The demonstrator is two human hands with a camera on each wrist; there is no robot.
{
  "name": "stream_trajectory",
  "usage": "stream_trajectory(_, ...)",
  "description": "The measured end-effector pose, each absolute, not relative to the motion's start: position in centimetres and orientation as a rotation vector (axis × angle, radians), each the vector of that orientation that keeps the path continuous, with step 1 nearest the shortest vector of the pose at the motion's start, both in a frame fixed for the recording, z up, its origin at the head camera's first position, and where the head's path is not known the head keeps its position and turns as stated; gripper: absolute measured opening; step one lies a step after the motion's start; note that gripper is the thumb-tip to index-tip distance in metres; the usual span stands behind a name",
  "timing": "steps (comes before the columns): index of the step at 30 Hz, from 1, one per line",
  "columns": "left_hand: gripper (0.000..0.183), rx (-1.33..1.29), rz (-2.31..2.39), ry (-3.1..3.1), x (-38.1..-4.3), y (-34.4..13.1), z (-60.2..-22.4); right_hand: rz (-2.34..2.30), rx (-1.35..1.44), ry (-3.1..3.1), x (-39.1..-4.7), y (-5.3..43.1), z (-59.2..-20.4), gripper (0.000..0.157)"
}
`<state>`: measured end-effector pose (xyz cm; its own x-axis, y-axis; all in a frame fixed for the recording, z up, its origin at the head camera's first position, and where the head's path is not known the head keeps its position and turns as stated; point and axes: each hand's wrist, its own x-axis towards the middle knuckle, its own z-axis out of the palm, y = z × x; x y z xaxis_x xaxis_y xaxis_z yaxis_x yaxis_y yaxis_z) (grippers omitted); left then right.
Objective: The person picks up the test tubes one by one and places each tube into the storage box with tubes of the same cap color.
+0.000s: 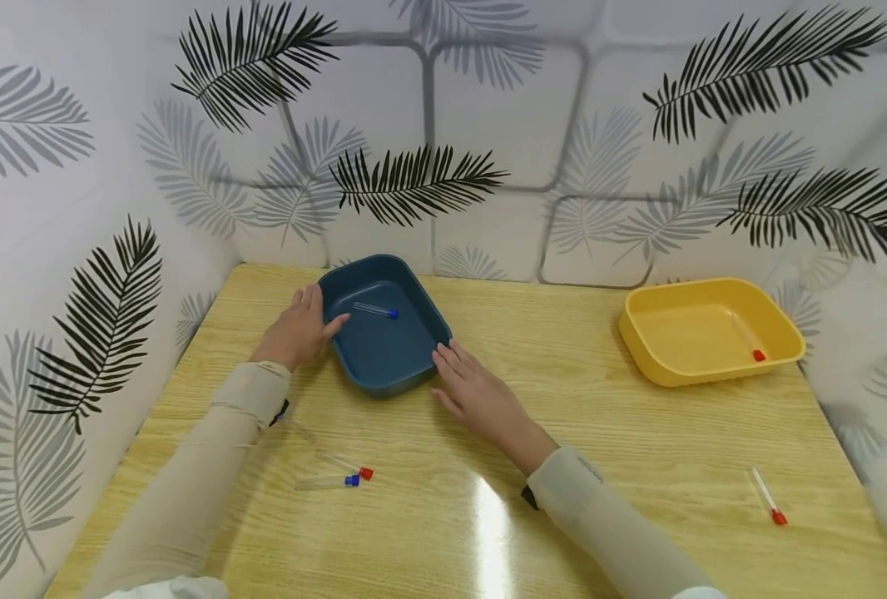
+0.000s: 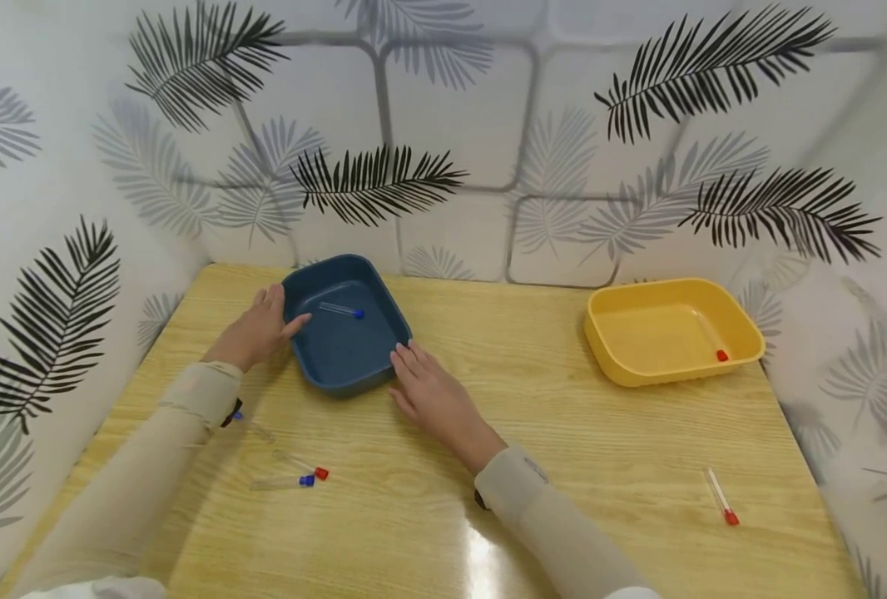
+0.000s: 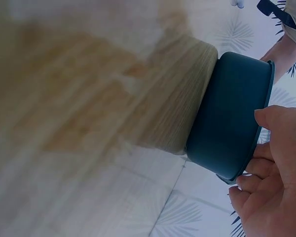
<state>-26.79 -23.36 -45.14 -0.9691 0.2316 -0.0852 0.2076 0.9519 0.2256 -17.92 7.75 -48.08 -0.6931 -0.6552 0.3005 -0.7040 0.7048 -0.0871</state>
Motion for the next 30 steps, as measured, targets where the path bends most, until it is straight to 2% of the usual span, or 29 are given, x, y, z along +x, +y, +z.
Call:
stream_trajectory(13, 0.091, 0.41, 0.31, 3.054, -27.2, -21.7, -45.8, 0.212, 1.083, -2.571, -16.3, 8.8, -48.3, 0.055)
stream_trajectory(30, 0.087, 0.468, 0.174, 3.055, -27.9, -19.1, -45.7, 0.282, 1.042, -2.586, -14.0, 9.9, -48.3, 0.055)
